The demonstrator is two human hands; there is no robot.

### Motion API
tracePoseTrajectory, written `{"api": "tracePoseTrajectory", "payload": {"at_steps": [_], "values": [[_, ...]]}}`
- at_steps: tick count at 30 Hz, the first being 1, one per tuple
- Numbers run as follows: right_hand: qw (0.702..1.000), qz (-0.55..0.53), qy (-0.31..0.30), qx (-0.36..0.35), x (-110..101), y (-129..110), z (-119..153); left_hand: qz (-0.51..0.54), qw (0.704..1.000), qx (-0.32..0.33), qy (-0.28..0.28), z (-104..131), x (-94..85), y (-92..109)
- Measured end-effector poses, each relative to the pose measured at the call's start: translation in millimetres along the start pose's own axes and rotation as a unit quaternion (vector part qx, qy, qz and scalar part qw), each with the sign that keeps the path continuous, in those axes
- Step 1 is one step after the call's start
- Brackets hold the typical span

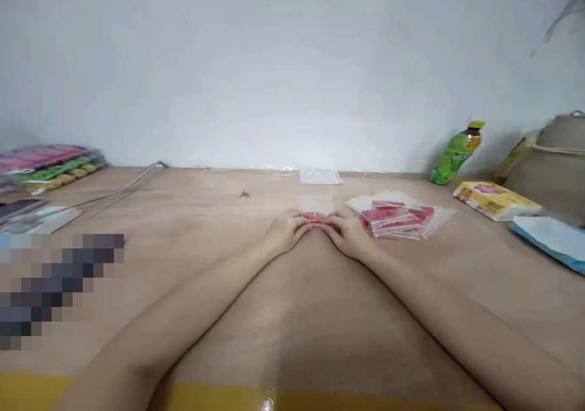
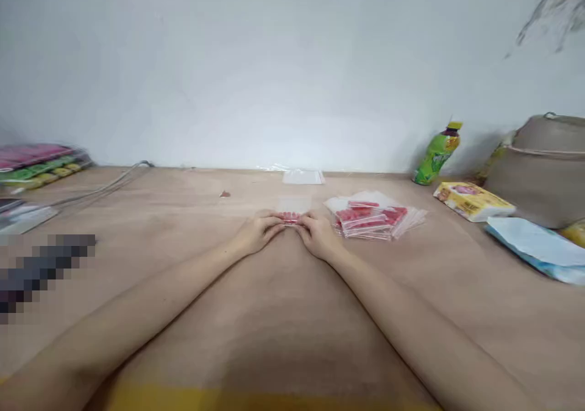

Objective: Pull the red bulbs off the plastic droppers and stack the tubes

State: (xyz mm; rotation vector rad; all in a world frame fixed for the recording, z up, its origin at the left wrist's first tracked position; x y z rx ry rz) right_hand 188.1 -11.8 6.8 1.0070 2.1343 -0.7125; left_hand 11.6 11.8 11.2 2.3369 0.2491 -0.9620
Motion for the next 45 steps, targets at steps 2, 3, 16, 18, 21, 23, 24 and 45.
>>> {"api": "tracePoseTrajectory", "payload": {"at_steps": [2, 3, 16, 18, 21, 23, 24, 45], "values": [[1.0, 0.002, -0.001, 0.0, -1.4, -1.3, 1.4, 0.003, 1.0, -0.006, 0.0, -1.4, -0.3, 0.6], [1.0, 0.004, -0.001, 0.0, -2.2, -1.9, 2.0, 0.004, 1.0, -0.009, 0.0, -2.0, -0.5, 1.0], [0.994, 0.106, 0.002, -0.027, -7.1, -6.1, 1.7, 0.017, 0.999, -0.035, 0.014, -2.3, -3.5, 2.3], [0.992, 0.124, 0.006, -0.038, -7.3, -7.1, 2.1, 0.02, 0.999, -0.033, 0.019, -2.0, -4.0, 2.3], [0.986, 0.153, 0.028, -0.066, -7.7, -8.2, 2.8, 0.025, 0.999, -0.028, 0.028, -0.7, -5.1, 2.5], [0.98, 0.17, 0.043, -0.093, -8.2, -8.7, 3.0, 0.031, 0.999, -0.024, 0.032, 0.8, -6.0, 2.5], [0.977, 0.176, 0.046, -0.109, -8.4, -8.9, 2.9, 0.035, 0.999, -0.023, 0.034, 1.7, -6.5, 2.6], [0.97, 0.142, 0.027, -0.195, -13.4, -13.9, -0.9, 0.203, 0.975, -0.091, -0.003, 0.2, -0.4, 10.3]]}}
Point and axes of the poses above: each hand's wrist, its own z-axis away from the middle knuckle, its own x-axis out of the palm, y = z × x, the point moved 2 cm from there along -z, towards the middle knuckle, and after that the axes turned 12 degrees about z, right-handed, at the moved point
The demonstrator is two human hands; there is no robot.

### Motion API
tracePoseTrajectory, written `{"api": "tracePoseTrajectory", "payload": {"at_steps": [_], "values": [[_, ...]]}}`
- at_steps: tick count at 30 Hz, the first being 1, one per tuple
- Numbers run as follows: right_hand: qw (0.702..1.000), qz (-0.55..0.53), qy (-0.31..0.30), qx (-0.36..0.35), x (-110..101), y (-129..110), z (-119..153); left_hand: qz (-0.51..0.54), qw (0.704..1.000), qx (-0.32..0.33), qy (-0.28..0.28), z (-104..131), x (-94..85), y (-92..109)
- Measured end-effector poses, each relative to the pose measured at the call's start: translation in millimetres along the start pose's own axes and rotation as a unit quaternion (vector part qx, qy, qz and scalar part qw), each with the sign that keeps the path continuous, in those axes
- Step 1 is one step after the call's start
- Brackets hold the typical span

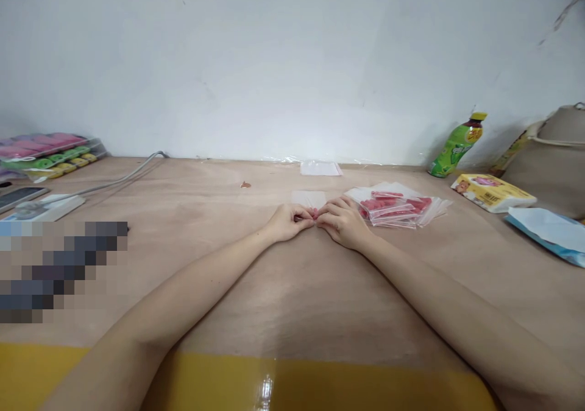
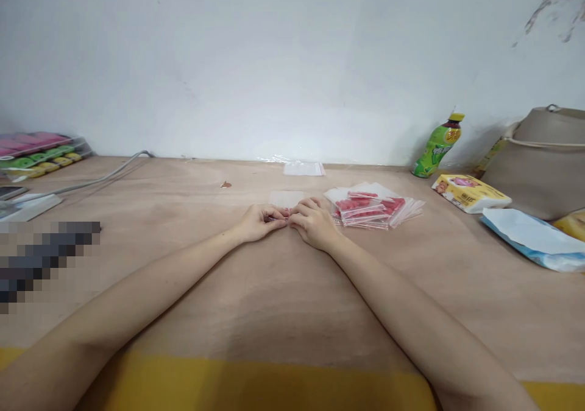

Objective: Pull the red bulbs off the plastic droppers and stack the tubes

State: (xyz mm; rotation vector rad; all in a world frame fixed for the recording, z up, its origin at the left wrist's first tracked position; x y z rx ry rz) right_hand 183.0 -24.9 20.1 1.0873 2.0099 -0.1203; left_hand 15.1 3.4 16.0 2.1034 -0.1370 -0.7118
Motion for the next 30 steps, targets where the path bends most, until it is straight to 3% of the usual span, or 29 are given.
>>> {"api": "tracePoseTrajectory", "payload": {"at_steps": [4, 9, 22, 26, 30], "values": [[1.0, -0.007, -0.021, -0.006, -2.0, -0.7, 0.0, -0.012, 1.0, -0.011, 0.023, 1.0, -0.8, 2.6], [0.998, 0.032, -0.014, 0.047, -0.7, -0.4, 2.2, -0.035, 0.998, -0.008, 0.058, 1.7, -0.7, 2.4], [0.998, 0.051, -0.014, 0.025, 1.2, -3.6, -3.1, -0.105, 0.993, 0.049, -0.01, 0.8, 5.7, 7.2], [0.998, 0.045, -0.033, 0.032, 1.1, -7.7, -7.7, -0.121, 0.991, 0.052, 0.014, 0.3, 5.6, 4.2], [0.999, 0.037, -0.034, 0.017, 0.6, -11.7, -10.3, -0.134, 0.987, 0.047, 0.075, -1.0, 1.1, 0.8]]}}
Point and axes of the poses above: each hand's wrist, its own z-axis away from the middle knuckle, its own x-axis out of the palm, y = z × x, the point moved 2 cm from there along -z, towards the middle knuckle, and after that the axes turned 12 degrees about z, right-handed, at the moved point
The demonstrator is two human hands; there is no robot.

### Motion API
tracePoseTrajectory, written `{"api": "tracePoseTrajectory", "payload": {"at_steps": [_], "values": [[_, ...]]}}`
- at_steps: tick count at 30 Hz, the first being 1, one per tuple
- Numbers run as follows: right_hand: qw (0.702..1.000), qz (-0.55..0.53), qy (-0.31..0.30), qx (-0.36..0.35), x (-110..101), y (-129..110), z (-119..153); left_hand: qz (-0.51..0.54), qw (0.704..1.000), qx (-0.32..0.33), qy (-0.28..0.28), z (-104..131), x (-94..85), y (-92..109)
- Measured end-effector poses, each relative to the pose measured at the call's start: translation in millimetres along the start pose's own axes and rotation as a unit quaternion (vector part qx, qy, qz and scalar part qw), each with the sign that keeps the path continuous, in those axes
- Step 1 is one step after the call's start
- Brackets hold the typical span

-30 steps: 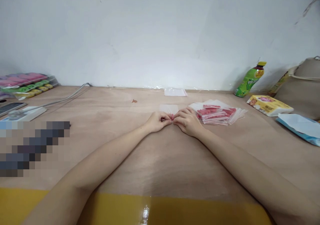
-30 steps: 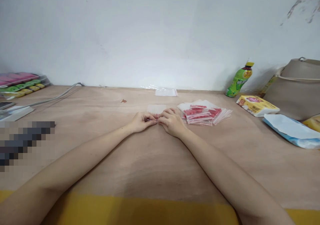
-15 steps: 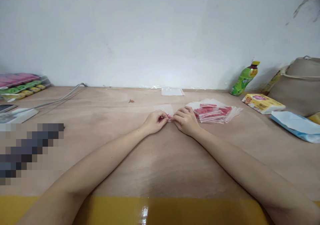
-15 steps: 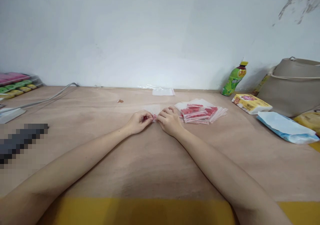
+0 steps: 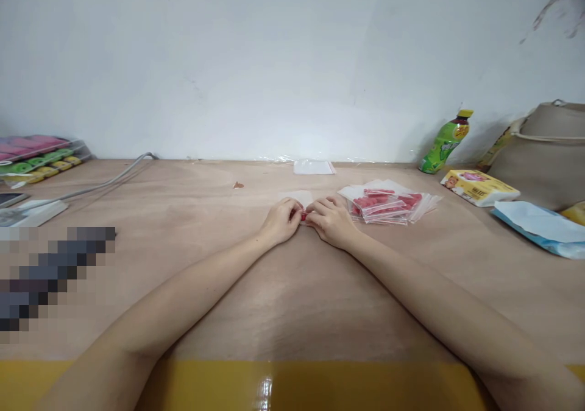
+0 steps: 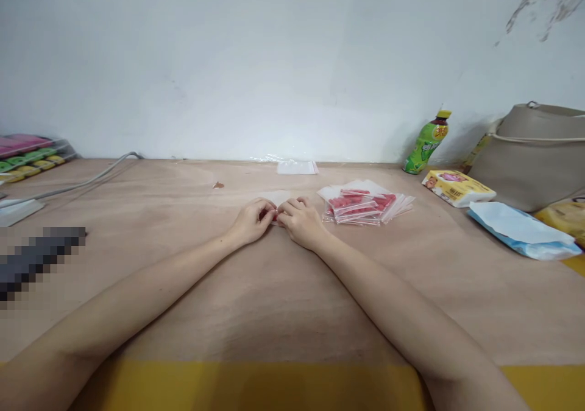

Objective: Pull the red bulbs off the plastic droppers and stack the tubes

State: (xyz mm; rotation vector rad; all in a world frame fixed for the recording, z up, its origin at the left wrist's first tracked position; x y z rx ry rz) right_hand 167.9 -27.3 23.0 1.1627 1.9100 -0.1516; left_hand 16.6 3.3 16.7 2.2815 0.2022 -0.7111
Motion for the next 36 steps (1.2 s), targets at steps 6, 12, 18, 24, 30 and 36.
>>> {"api": "tracePoseTrajectory", "payload": {"at_steps": [6, 12, 18, 24, 30, 36], "values": [[0.98, -0.191, -0.036, 0.033, -3.2, 5.8, 6.4, -0.017, 0.996, -0.004, 0.085, 2.8, -8.8, 4.1], [0.948, -0.29, -0.039, 0.122, -0.8, 18.9, 15.3, -0.029, 0.998, 0.033, -0.046, 6.2, -18.5, 1.3], [0.973, -0.169, 0.021, 0.157, 7.2, 23.0, 17.6, -0.084, 0.989, -0.026, -0.12, 5.3, -19.6, -6.5], [0.983, -0.094, 0.007, 0.156, 9.0, 25.3, 16.9, -0.111, 0.986, 0.024, -0.122, 10.8, -27.2, -1.2], [0.958, -0.258, -0.033, 0.121, 11.4, 23.7, 14.2, -0.084, 0.991, 0.002, -0.106, 12.6, -29.4, -3.7], [0.948, -0.28, -0.069, 0.133, 9.4, 25.8, 15.4, -0.071, 0.993, -0.006, -0.093, 11.2, -29.2, -6.3]]}}
Point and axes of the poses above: each hand's wrist, its own z-axis away from the middle knuckle, its own x-axis out of the palm, y = z × x, the point moved 2 cm from there along -z, towards the middle knuckle, and after that the axes turned 12 degrees about z, right-handed, at the moved point
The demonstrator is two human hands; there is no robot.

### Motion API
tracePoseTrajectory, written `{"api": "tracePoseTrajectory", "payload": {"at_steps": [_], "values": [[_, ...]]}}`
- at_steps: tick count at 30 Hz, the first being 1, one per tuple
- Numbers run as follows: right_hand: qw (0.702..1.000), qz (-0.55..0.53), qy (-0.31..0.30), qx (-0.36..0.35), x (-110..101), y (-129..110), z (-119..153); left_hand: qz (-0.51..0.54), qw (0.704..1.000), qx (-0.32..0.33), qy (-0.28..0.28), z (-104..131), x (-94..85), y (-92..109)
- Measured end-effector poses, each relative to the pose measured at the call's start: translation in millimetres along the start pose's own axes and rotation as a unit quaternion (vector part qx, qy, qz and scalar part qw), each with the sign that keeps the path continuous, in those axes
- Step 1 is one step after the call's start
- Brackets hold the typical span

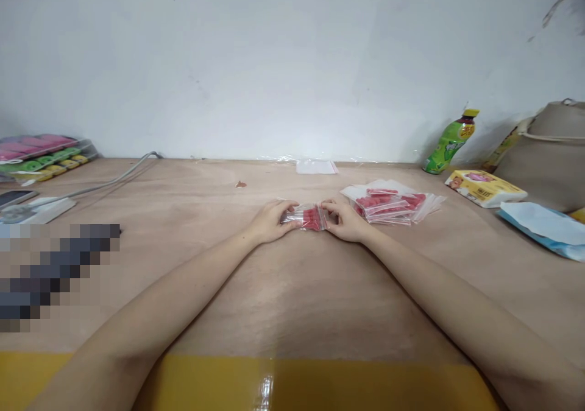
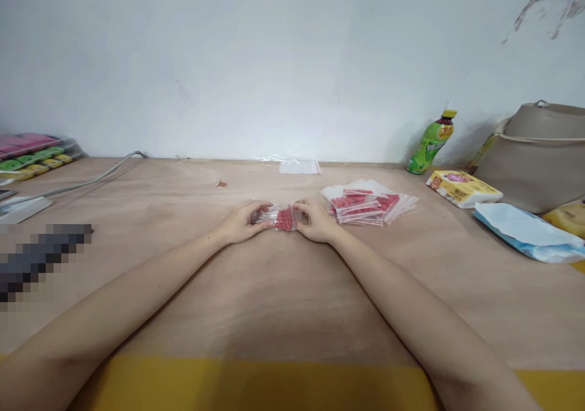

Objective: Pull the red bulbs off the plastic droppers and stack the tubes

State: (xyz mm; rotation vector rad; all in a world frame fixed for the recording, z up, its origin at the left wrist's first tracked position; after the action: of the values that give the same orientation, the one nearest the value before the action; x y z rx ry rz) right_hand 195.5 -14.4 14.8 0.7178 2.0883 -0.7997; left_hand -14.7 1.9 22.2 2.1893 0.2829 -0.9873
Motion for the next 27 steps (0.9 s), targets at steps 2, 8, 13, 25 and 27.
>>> {"api": "tracePoseTrajectory", "payload": {"at_steps": [2, 8, 13, 25, 27], "values": [[0.999, -0.02, -0.021, -0.02, -1.5, 1.3, -0.4, 0.009, 1.0, -0.004, -0.004, -0.4, -0.7, -1.4], [0.996, -0.071, -0.053, 0.022, 0.7, 9.3, -4.4, 0.026, 0.999, -0.023, -0.021, -0.6, -1.6, -4.9], [0.986, -0.123, -0.102, 0.041, 2.5, 3.8, -6.0, 0.023, 1.0, -0.001, -0.021, -0.5, -1.9, -3.1], [0.976, -0.166, -0.077, 0.118, 5.3, -5.6, -7.9, 0.021, 1.0, -0.012, -0.015, -1.6, -1.5, -2.3], [0.986, -0.111, -0.07, 0.1, -0.4, -3.7, -8.2, 0.024, 0.999, -0.02, -0.013, -2.0, -1.8, -3.0]]}}
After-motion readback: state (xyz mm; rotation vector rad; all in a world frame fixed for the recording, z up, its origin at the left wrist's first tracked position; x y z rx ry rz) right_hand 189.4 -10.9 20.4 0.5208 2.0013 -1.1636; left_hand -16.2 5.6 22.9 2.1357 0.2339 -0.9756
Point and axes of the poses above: each hand's wrist, its own z-axis away from the middle knuckle, its own x-axis out of the palm, y = z × x, the point moved 2 cm from there along -z, towards the middle knuckle, and after that the axes turned 12 degrees about z, right-handed, at the moved point
